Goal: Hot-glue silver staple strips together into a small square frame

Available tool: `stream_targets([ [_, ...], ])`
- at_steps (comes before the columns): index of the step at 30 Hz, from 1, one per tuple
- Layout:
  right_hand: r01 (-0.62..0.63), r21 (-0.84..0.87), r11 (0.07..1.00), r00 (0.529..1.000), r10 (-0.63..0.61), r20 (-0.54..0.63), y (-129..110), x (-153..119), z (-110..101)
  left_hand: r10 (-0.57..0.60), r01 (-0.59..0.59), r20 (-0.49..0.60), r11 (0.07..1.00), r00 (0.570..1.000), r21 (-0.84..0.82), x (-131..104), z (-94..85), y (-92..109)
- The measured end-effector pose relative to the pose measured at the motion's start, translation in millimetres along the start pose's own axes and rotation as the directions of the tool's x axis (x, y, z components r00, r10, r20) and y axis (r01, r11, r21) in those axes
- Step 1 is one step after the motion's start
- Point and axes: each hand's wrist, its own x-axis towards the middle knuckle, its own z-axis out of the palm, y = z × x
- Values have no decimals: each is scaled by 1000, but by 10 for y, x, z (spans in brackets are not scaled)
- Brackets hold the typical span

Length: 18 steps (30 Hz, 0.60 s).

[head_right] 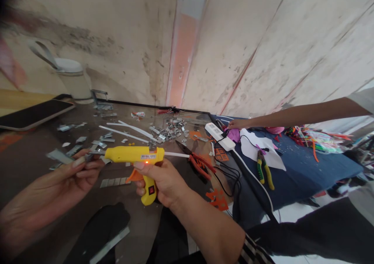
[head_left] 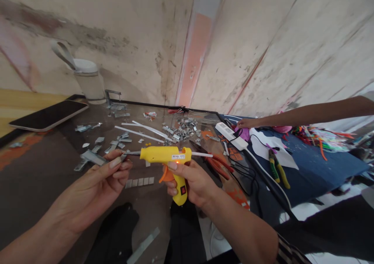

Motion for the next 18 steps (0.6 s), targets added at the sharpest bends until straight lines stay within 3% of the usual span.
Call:
stream_targets([
  [18,8,-14,1000,1000,-7,16,17,-5,0,-14,14,-7,1000,1000,-14,8,-16,-10],
])
